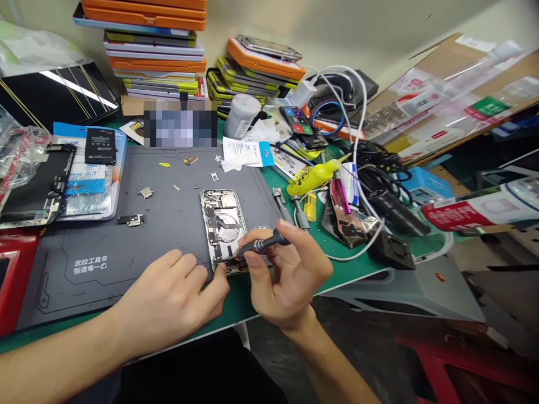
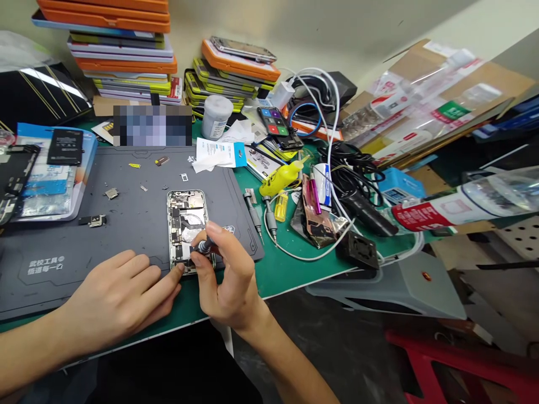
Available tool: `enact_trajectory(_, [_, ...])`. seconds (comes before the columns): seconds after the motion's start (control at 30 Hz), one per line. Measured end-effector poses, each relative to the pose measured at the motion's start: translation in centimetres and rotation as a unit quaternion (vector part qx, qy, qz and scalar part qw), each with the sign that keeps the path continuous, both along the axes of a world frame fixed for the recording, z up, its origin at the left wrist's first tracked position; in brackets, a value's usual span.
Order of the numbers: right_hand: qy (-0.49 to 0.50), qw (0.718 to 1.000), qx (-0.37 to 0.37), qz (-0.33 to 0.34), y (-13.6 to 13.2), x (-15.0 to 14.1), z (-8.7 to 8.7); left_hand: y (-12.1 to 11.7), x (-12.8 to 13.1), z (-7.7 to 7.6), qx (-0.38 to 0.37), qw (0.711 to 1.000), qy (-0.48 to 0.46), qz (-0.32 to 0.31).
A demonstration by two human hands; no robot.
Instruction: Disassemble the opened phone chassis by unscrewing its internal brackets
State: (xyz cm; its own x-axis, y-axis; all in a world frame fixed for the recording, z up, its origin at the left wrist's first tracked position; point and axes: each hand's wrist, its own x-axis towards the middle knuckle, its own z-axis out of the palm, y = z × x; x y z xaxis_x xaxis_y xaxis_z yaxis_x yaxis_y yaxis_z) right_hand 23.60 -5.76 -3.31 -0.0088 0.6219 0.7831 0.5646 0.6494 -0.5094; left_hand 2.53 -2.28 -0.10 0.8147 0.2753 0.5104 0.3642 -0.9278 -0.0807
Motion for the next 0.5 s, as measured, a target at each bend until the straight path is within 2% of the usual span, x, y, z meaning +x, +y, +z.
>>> enact_trajectory(0.27, [-0.037, 0.998, 0.041, 0.002, -0.3, 0.4, 0.3, -0.1, 0.0, 0.1, -0.006, 1.000, -0.002, -0.001])
enact_trajectory(0.4, [-0.051, 0.993, 0.100, -0.044, -0.2, 1.0, 0.3, -0.3, 0.1, 0.0, -0.008, 1.000, -0.004, 0.009])
enact_trajectory(0.5, [-0.037, 0.992, 0.111, -0.056, 0.0, 1.1, 0.6, -0.4, 0.2, 0.0, -0.010, 1.000, -0.014, 0.014])
